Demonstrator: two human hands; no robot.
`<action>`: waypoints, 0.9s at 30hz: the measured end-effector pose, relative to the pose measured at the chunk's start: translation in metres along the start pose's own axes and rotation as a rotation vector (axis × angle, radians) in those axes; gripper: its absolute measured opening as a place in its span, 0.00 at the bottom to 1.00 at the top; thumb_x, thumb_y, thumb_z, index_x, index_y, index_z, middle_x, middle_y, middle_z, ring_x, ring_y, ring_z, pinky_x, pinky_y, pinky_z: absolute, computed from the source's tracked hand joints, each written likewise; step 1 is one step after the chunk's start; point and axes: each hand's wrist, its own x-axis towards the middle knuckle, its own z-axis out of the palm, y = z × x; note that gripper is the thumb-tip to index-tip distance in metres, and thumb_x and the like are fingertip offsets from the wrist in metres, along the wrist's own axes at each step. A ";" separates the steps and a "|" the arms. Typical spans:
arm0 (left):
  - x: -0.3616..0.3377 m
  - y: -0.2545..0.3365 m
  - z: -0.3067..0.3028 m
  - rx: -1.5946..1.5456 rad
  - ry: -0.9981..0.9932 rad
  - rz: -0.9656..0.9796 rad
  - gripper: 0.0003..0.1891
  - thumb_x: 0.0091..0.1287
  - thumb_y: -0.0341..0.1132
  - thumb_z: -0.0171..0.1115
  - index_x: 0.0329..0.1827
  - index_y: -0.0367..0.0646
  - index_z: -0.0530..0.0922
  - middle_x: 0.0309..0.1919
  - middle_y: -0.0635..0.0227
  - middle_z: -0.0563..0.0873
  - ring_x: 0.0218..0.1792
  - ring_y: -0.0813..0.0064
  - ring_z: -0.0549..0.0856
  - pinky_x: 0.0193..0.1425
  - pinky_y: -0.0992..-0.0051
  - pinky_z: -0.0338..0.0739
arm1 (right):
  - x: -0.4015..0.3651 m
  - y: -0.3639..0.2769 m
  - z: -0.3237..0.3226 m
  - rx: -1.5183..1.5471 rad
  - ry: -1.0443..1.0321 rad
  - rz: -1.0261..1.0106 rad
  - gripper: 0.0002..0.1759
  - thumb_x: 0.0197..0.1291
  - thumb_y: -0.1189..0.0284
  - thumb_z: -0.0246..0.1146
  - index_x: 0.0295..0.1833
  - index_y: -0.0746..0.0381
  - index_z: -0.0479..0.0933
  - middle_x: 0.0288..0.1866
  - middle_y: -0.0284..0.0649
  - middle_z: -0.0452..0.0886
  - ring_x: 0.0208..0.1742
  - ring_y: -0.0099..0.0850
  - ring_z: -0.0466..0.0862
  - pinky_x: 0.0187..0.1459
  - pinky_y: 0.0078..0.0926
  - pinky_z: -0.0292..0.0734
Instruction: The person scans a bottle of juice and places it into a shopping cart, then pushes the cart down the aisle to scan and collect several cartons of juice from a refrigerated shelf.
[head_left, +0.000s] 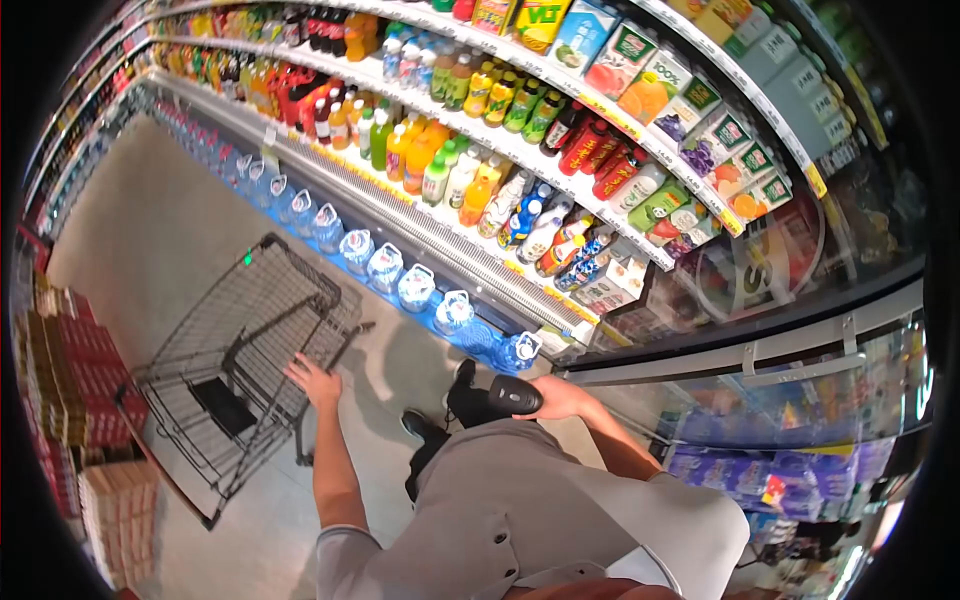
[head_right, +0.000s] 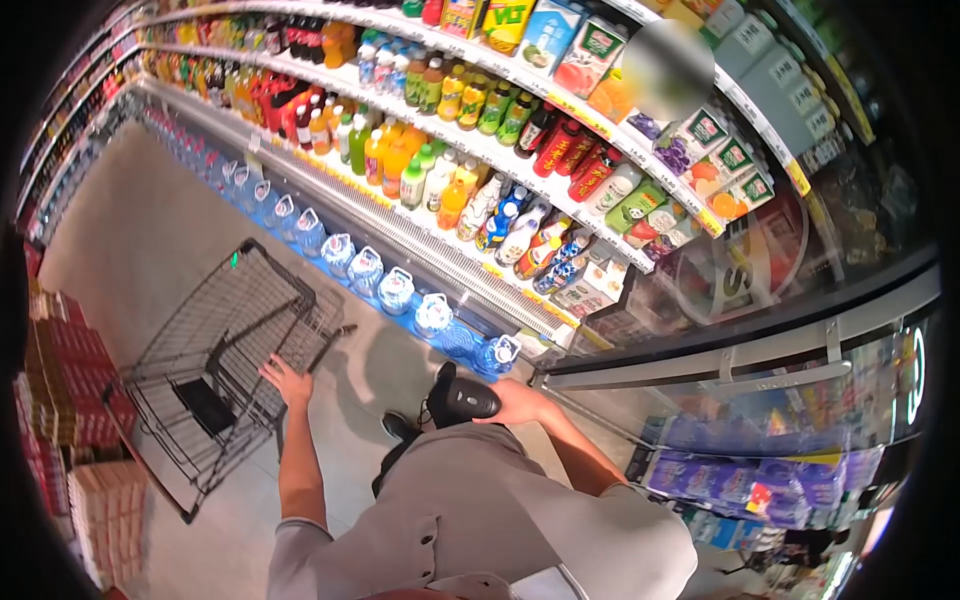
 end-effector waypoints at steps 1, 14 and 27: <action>-0.002 0.008 -0.009 0.036 -0.080 -0.033 0.58 0.59 0.40 0.68 0.86 0.37 0.38 0.82 0.33 0.42 0.83 0.35 0.33 0.86 0.51 0.42 | 0.002 0.005 -0.002 0.014 0.022 -0.011 0.22 0.58 0.59 0.77 0.48 0.64 0.83 0.39 0.49 0.88 0.40 0.41 0.87 0.47 0.37 0.82; -0.008 0.244 0.106 -0.060 -0.729 0.372 0.32 0.60 0.50 0.71 0.64 0.39 0.81 0.59 0.45 0.86 0.63 0.48 0.83 0.70 0.59 0.75 | 0.020 0.096 -0.053 0.250 0.353 0.007 0.30 0.50 0.56 0.79 0.56 0.59 0.84 0.43 0.46 0.90 0.46 0.43 0.90 0.50 0.37 0.81; 0.065 0.734 -0.050 -0.418 0.103 1.272 0.29 0.65 0.38 0.69 0.65 0.31 0.73 0.64 0.39 0.75 0.65 0.39 0.75 0.70 0.53 0.70 | 0.027 0.194 -0.069 0.263 0.606 0.030 0.22 0.48 0.61 0.73 0.47 0.62 0.82 0.42 0.56 0.86 0.46 0.59 0.84 0.44 0.46 0.80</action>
